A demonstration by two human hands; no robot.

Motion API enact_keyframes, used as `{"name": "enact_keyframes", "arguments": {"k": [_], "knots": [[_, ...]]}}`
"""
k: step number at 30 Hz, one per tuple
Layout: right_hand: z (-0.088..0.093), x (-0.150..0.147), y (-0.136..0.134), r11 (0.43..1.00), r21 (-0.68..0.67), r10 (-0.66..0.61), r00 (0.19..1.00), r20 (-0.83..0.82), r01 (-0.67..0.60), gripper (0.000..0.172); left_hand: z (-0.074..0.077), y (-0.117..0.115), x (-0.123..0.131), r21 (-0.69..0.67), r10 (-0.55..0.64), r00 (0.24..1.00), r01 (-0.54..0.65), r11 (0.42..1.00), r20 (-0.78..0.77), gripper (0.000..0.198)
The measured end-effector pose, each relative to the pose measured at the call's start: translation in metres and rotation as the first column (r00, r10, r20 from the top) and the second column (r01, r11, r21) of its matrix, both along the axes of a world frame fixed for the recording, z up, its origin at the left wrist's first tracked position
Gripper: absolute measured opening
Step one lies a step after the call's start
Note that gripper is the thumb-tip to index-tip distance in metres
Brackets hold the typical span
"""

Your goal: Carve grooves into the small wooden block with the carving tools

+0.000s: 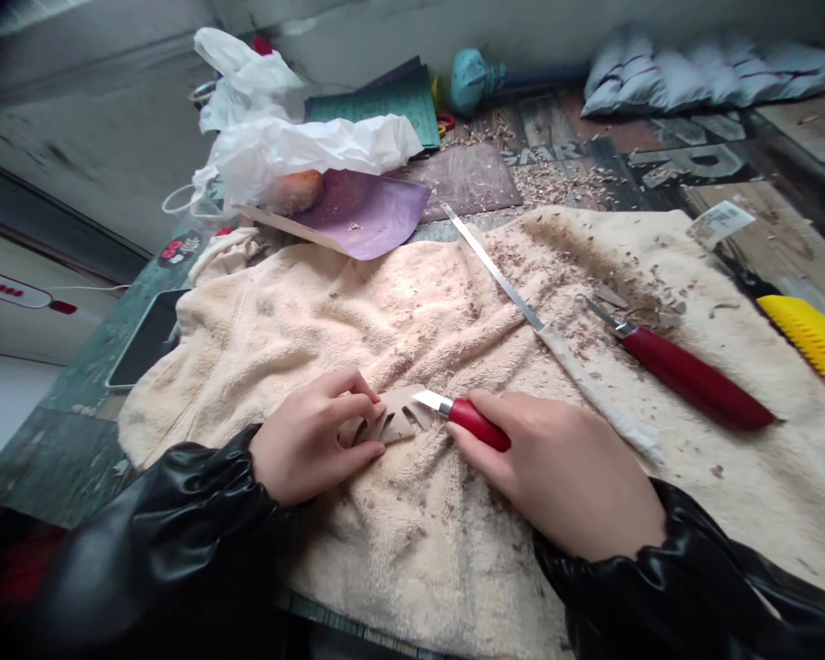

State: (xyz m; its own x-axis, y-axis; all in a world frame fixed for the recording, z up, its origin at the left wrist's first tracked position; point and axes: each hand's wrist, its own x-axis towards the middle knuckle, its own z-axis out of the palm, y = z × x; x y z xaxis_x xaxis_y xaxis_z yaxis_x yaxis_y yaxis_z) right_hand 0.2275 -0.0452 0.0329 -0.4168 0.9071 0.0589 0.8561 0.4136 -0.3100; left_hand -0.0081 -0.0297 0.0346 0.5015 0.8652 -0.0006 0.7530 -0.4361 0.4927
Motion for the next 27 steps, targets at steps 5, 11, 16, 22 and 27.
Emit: {"name": "enact_keyframes", "arguments": {"k": [5, 11, 16, 22, 27], "knots": [[0.007, -0.005, 0.000, 0.982, 0.116, -0.136, 0.981, -0.135, 0.152, 0.031, -0.004, -0.001, 0.000, 0.025, 0.004, 1.000, -0.005, 1.000, 0.017, 0.037], [0.015, -0.010, -0.002, 0.946, 0.174, -0.232, 0.948, -0.220, 0.272, 0.031, 0.008, 0.003, -0.001, 0.064, 0.090, 0.986, -0.099, 0.993, 0.137, 0.039], [0.009, -0.011, -0.002, 0.954, 0.153, -0.194, 0.922, -0.334, 0.256, 0.029, 0.016, 0.002, 0.005, -0.171, 0.245, 0.895, -0.193, 0.966, 0.372, 0.025], [0.002, -0.020, -0.007, 0.989, 0.102, -0.056, 0.906, -0.419, 0.109, 0.022, 0.008, -0.004, 0.015, -0.603, 0.474, 0.571, 0.047, 0.796, 0.670, 0.029], [-0.002, -0.023, -0.009, 0.991, 0.126, 0.004, 0.907, -0.422, 0.054, 0.019, 0.010, -0.007, 0.017, -0.719, 0.589, 0.490, 0.123, 0.684, 0.643, 0.038]]}}
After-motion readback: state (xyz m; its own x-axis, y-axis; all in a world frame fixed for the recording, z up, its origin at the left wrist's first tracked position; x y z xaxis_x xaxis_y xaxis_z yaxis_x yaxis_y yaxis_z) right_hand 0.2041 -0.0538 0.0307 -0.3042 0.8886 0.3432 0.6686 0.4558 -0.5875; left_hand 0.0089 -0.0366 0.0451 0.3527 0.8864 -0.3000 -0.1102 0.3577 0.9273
